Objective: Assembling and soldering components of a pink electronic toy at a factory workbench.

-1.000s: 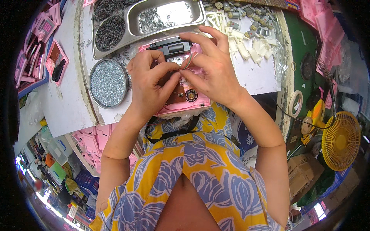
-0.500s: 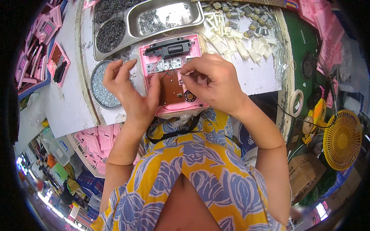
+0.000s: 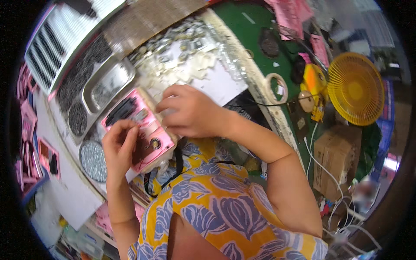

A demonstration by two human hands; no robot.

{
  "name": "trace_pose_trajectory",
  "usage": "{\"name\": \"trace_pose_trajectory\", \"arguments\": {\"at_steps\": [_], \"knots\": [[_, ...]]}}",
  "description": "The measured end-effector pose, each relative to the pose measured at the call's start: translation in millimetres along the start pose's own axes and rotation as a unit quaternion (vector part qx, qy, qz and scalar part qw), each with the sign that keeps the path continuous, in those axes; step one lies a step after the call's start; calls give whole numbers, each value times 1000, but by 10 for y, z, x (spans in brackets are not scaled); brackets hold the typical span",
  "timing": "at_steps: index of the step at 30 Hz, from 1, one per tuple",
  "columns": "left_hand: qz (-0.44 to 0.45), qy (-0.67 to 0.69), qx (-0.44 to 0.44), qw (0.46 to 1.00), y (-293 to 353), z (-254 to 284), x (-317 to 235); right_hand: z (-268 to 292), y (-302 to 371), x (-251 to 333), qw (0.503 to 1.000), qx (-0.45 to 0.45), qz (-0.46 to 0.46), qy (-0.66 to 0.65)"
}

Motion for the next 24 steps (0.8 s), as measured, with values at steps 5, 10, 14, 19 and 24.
{"name": "trace_pose_trajectory", "arguments": {"at_steps": [5, 10, 14, 19, 24], "knots": [[-117, -64, -83, 988, 31, 16, -41, 1472, 1445, -709, 713, -580, -316, -237], [-143, -159, -88, 973, 57, 34, -275, 2096, 2121, -1194, 634, -659, -267, -304], [-143, -95, -81, 982, 59, 36, -328, 2340, 2384, -1420, 607, -660, -308, -319], [-151, -99, -93, 979, 64, 22, -208, 2375, 2315, -1368, 555, -722, -325, -255], [-177, -162, -129, 962, 49, 14, -286, 2677, 2605, -913, 590, -760, -253, -100]]}}
Point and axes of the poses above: each hand's wrist, its own y-axis away from the middle knuckle, its own z-axis out of the back of the hand, x = y × z, the point moved 5 cm from there along -y, towards the middle knuckle, and after that the axes turned 7 degrees about -y, right-handed, at the moved point
